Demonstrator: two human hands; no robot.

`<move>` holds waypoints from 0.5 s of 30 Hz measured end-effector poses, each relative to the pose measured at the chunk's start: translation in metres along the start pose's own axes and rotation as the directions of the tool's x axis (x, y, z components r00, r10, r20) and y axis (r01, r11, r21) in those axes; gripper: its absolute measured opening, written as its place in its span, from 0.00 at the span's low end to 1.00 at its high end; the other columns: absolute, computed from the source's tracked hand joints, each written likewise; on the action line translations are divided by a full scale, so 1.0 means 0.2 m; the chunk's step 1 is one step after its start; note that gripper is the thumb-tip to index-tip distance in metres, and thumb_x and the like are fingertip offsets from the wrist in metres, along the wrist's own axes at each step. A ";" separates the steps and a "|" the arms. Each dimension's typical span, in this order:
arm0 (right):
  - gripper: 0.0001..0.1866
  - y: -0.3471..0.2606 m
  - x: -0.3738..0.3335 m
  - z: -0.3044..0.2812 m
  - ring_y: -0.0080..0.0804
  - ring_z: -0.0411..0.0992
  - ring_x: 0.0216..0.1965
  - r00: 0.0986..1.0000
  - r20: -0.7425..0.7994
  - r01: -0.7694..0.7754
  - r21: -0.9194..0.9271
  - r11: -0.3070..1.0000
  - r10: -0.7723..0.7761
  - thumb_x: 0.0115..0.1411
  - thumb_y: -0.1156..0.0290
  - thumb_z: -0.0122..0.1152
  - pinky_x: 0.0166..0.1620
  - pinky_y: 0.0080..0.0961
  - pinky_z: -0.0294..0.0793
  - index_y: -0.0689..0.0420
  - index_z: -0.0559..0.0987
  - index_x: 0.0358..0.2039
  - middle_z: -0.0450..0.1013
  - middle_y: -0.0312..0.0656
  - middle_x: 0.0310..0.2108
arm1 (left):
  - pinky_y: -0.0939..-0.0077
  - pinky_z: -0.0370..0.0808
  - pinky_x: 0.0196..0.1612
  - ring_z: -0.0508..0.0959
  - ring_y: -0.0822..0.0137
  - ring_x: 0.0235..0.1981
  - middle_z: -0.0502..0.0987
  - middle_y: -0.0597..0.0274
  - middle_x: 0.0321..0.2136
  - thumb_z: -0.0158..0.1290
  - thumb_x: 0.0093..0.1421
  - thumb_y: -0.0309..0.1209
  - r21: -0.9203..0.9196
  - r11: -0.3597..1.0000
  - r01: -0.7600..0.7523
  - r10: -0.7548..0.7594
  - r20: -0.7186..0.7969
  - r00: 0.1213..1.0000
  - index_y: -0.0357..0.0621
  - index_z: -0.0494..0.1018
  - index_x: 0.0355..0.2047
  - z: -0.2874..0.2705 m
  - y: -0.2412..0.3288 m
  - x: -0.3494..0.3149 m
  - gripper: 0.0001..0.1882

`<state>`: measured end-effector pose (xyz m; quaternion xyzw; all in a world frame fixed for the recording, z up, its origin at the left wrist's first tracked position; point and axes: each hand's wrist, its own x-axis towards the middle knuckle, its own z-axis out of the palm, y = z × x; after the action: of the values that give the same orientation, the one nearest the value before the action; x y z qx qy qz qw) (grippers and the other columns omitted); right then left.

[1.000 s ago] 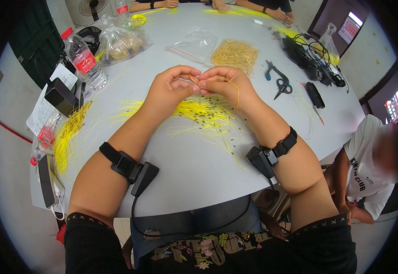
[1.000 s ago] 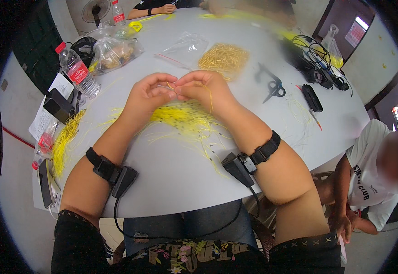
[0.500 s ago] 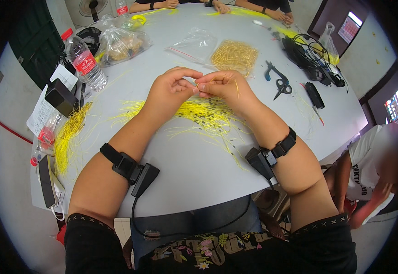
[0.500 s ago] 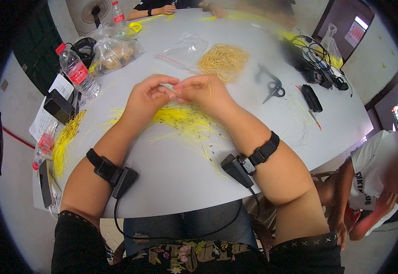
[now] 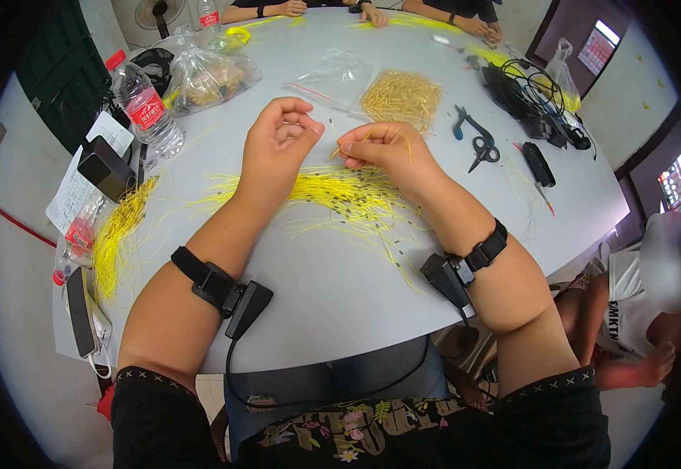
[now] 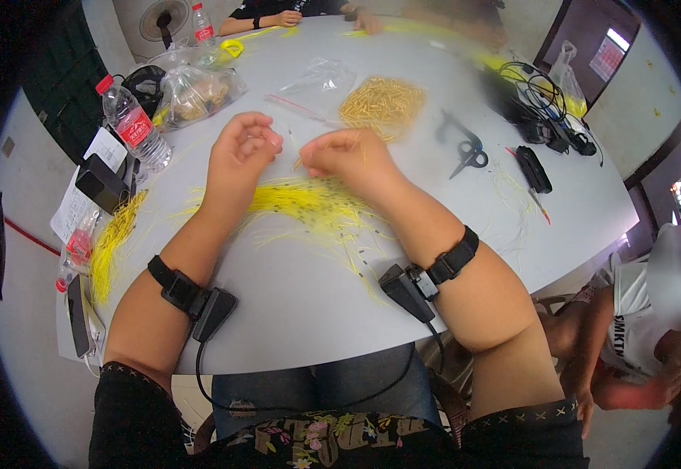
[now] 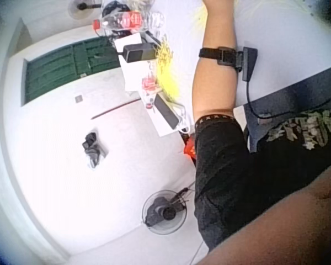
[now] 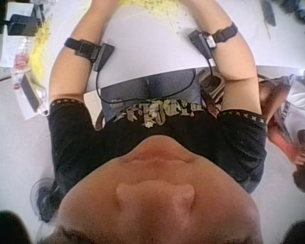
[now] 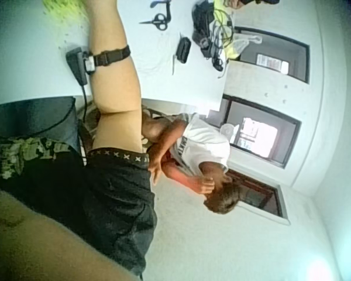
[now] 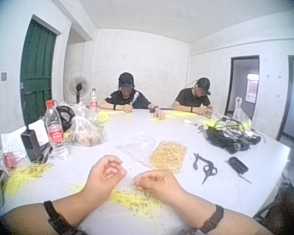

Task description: Assemble small yellow soft plastic fishing lures by hand at a table.

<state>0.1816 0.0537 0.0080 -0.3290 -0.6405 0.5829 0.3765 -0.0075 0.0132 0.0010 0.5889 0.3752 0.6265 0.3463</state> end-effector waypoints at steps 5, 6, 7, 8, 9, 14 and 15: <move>0.09 -0.03 -0.01 0.01 0.22 0.74 0.30 0.999 0.029 -0.035 -0.076 0.997 0.037 0.55 0.74 0.61 0.37 0.17 0.73 0.65 0.80 0.35 0.78 0.41 0.30 | 0.81 0.69 0.40 0.73 0.75 0.36 0.72 0.66 0.35 0.50 0.60 0.28 -0.003 0.997 0.071 -0.071 0.037 0.997 0.39 0.70 0.39 -0.01 0.01 0.01 0.08; 0.09 -0.03 -0.01 0.02 0.21 0.74 0.30 0.998 0.033 -0.053 -0.089 0.995 0.056 0.55 0.75 0.61 0.37 0.16 0.73 0.64 0.80 0.36 0.78 0.41 0.30 | 0.80 0.68 0.40 0.72 0.75 0.36 0.72 0.66 0.34 0.49 0.61 0.30 0.001 0.993 0.120 -0.120 0.052 0.991 0.40 0.71 0.36 -0.02 0.01 0.02 0.07; 0.09 -0.03 -0.01 0.02 0.21 0.74 0.30 0.998 0.034 -0.052 -0.088 0.995 0.055 0.55 0.75 0.61 0.37 0.16 0.73 0.64 0.80 0.36 0.78 0.41 0.30 | 0.80 0.68 0.40 0.72 0.75 0.36 0.72 0.66 0.34 0.49 0.61 0.30 0.002 0.993 0.120 -0.120 0.052 0.991 0.40 0.71 0.36 -0.04 0.01 0.01 0.07; 0.09 -0.02 0.00 0.01 0.21 0.74 0.30 0.997 0.042 -0.062 -0.094 0.994 0.067 0.55 0.75 0.61 0.37 0.16 0.73 0.64 0.80 0.36 0.78 0.41 0.30 | 0.79 0.68 0.40 0.72 0.74 0.37 0.72 0.66 0.33 0.48 0.62 0.31 -0.147 0.970 0.193 -0.181 0.094 0.979 0.41 0.71 0.34 -0.04 0.02 0.01 0.07; 0.09 -0.02 0.00 0.00 0.21 0.74 0.29 0.996 0.050 -0.073 -0.100 0.992 0.078 0.55 0.75 0.61 0.37 0.16 0.73 0.64 0.80 0.36 0.78 0.41 0.30 | 0.79 0.67 0.40 0.71 0.73 0.37 0.72 0.65 0.33 0.46 0.62 0.33 -0.289 0.919 0.267 -0.233 0.145 0.961 0.41 0.72 0.31 -0.04 0.03 0.01 0.09; 0.08 -0.02 -0.01 0.01 0.22 0.74 0.29 0.995 0.065 -0.070 -0.070 0.995 0.074 0.55 0.75 0.62 0.36 0.17 0.73 0.64 0.80 0.35 0.77 0.41 0.30 | 0.79 0.66 0.39 0.69 0.74 0.35 0.72 0.64 0.30 0.46 0.62 0.33 -0.496 0.777 0.389 -0.285 0.274 0.919 0.40 0.72 0.31 -0.04 0.05 0.00 0.09; 0.08 -0.02 -0.01 0.01 0.22 0.74 0.29 0.995 0.066 -0.070 -0.050 0.996 0.073 0.55 0.75 0.62 0.36 0.17 0.73 0.64 0.80 0.35 0.77 0.41 0.30 | 0.80 0.65 0.38 0.69 0.75 0.34 0.73 0.65 0.29 0.47 0.61 0.32 -0.527 0.739 0.420 -0.315 0.281 0.906 0.38 0.73 0.34 -0.03 0.06 0.00 0.10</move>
<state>0.1807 0.0503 0.0113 -0.3409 -0.6543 0.5914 0.3255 -0.0128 0.0072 0.0118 0.4220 0.2454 0.5754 0.6563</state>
